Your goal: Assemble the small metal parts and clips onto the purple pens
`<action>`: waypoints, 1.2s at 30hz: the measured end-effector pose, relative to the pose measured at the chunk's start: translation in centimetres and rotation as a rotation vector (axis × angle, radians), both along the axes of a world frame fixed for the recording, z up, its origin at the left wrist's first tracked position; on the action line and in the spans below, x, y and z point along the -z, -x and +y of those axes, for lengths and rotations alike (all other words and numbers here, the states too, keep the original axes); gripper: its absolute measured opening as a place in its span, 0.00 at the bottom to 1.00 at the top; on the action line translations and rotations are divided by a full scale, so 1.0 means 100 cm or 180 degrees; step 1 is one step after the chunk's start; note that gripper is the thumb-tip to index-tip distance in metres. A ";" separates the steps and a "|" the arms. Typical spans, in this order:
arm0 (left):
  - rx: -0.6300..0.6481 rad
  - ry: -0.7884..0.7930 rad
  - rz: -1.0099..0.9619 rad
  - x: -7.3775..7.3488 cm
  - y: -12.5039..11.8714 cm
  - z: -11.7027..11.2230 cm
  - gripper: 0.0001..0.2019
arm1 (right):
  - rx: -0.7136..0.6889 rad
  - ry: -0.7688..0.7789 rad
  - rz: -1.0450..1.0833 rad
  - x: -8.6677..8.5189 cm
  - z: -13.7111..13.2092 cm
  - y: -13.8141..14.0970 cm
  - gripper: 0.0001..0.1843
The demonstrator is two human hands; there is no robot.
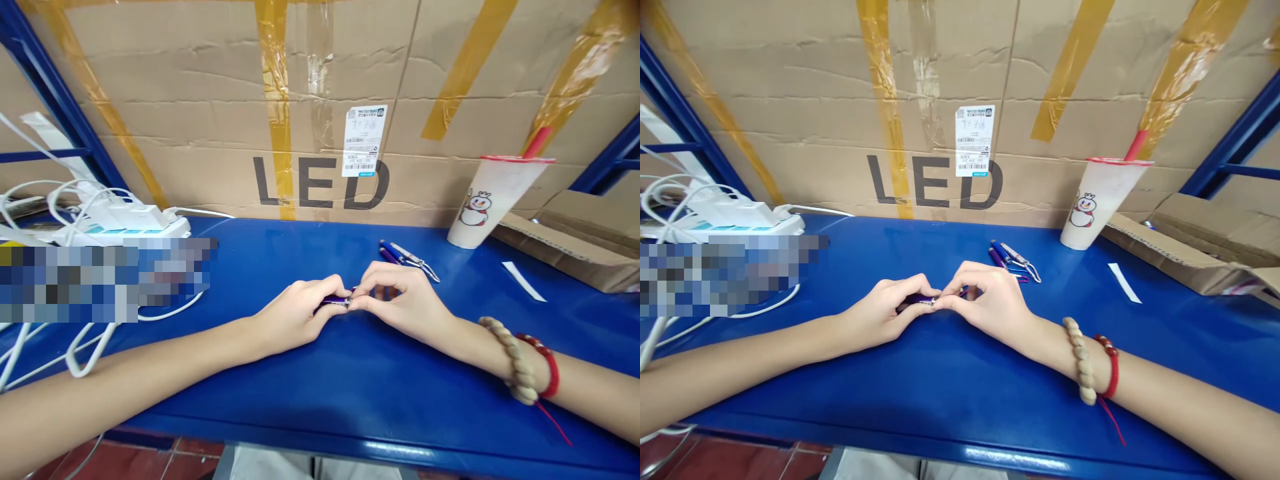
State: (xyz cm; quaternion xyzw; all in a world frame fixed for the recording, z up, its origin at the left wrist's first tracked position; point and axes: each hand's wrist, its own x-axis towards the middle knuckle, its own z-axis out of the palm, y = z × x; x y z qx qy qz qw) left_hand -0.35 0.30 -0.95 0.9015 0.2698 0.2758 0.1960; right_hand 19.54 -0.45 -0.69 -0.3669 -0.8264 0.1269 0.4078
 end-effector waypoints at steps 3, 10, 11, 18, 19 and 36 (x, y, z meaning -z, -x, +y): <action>-0.0017 0.0046 0.0039 -0.001 0.000 -0.001 0.05 | 0.0048 0.0085 -0.0004 -0.001 0.001 0.001 0.12; -0.0082 0.0161 0.0033 -0.004 0.001 -0.003 0.06 | 0.0054 0.0375 0.0330 -0.001 0.003 0.004 0.11; -0.0088 0.0193 0.0039 -0.004 0.001 -0.003 0.06 | 0.0059 0.0434 0.0379 -0.001 0.003 0.004 0.11; -0.0034 0.0237 0.0058 -0.003 0.001 -0.002 0.08 | 0.0011 0.0757 0.0479 0.000 0.004 0.003 0.13; -0.0042 0.0207 0.0026 -0.003 0.001 -0.002 0.08 | 0.0012 0.0789 0.0485 0.000 0.005 0.002 0.13; -0.0818 -0.0106 0.0280 -0.005 -0.004 -0.003 0.09 | 0.0151 0.0625 0.0521 0.003 0.007 0.002 0.14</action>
